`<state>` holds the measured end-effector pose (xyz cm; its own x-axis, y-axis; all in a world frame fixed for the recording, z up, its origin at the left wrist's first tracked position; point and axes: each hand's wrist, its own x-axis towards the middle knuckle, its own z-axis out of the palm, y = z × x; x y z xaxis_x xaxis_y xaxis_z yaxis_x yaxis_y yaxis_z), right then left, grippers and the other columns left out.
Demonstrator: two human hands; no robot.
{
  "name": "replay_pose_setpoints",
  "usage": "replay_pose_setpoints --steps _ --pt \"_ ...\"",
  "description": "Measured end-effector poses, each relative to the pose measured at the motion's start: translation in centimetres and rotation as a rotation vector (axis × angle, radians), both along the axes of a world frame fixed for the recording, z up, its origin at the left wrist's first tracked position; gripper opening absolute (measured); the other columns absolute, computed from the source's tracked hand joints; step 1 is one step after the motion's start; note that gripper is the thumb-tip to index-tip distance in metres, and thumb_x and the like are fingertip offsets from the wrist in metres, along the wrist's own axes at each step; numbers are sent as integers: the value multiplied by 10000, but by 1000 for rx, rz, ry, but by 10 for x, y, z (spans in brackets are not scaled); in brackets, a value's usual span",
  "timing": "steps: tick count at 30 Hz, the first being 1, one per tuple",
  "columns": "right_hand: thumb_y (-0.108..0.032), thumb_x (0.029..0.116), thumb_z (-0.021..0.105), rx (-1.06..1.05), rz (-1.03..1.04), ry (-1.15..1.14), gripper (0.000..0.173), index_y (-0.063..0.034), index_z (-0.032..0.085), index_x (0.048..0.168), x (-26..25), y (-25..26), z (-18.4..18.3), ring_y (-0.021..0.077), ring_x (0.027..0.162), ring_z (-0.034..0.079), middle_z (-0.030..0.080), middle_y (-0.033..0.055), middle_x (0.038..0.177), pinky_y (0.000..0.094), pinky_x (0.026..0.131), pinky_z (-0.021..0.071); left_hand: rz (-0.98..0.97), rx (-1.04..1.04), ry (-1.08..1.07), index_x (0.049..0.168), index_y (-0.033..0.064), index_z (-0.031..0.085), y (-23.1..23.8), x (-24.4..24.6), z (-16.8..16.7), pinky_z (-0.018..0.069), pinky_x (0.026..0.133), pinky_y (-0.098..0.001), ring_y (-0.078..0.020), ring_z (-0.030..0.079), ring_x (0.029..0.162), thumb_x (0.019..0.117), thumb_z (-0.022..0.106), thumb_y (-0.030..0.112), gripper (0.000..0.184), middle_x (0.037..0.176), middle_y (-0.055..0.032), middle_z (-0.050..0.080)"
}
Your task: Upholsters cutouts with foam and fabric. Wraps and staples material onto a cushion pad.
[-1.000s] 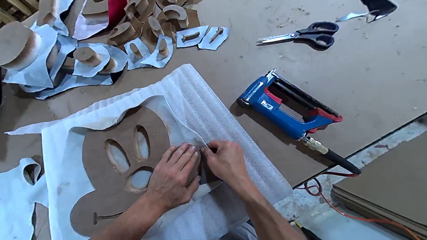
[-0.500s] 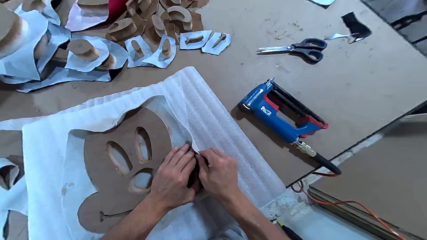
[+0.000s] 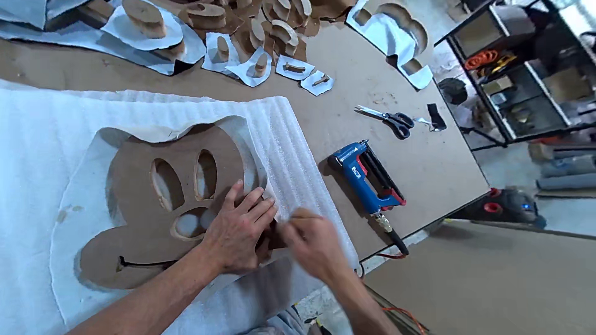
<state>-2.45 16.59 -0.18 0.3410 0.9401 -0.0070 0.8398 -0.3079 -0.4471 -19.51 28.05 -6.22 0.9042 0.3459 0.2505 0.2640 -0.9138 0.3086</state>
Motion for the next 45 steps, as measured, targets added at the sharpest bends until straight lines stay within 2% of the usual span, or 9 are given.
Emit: replay_pose_setpoints --steps 2,4,6,13,19,23,27,39,45 --pt "-365 964 614 -44 -141 -174 336 -96 779 1080 61 -23 8 328 923 699 703 163 1033 535 739 587 18 34 -10 1278 206 725 -1 1 -2 182 1184 -704 -295 452 1449 862 562 518 545 1406 6 650" --pt "-424 888 744 -191 -265 -257 676 -79 573 1444 123 -42 0 556 1236 533 543 338 1363 723 933 469 29 39 -31 1227 205 749 -1 2 -3 172 1181 -718 -304 472 1430 863 563 495 501 1378 -4 667" --pt "-449 821 832 -277 -303 -282 884 -78 463 1534 164 -53 -16 607 1257 478 525 368 1363 757 957 426 22 28 -47 1201 193 760 -2 2 -3 162 1176 -737 -314 489 1415 857 572 477 484 1355 -13 680" --pt "-35 797 751 -484 -290 -249 861 -20 343 1555 188 -4 -8 526 1102 626 638 305 1216 731 894 475 24 -4 -97 1129 157 782 -2 2 -6 213 1204 -692 -318 515 1398 852 589 428 433 1285 -34 715" --pt "-375 851 676 -559 -143 -202 592 -121 597 1380 183 15 41 411 838 670 698 186 930 669 693 493 38 -23 -117 1077 155 782 -1 4 -6 249 1206 -671 -317 521 1395 858 588 419 395 1267 -37 721" --pt "-474 785 662 -392 189 -171 326 -165 703 883 163 19 79 107 600 633 638 -46 668 402 526 517 42 -36 -128 1013 162 781 -2 4 -7 248 1210 -666 -317 523 1394 845 598 420 358 1264 -38 721" --pt "-530 843 659 -233 538 6 285 -267 689 949 136 35 86 -110 703 629 671 -159 757 159 588 539 30 -48 -121 1076 155 770 -1 3 -8 236 1221 -657 -316 517 1395 816 640 469 428 1269 -39 712" --pt "-488 752 636 -282 553 -135 282 -282 732 920 125 40 67 -24 556 591 606 -149 633 272 458 482 36 -34 -119 1046 150 783 -1 0 -8 233 1230 -642 -303 524 1393 847 604 451 403 1239 -36 728" --pt "-428 827 561 -173 234 -400 635 -39 653 1320 160 -22 45 438 795 710 731 217 965 656 631 516 40 -40 -81 994 163 757 1 3 4 306 1183 -658 -306 573 1333 795 687 462 366 1160 -28 736"
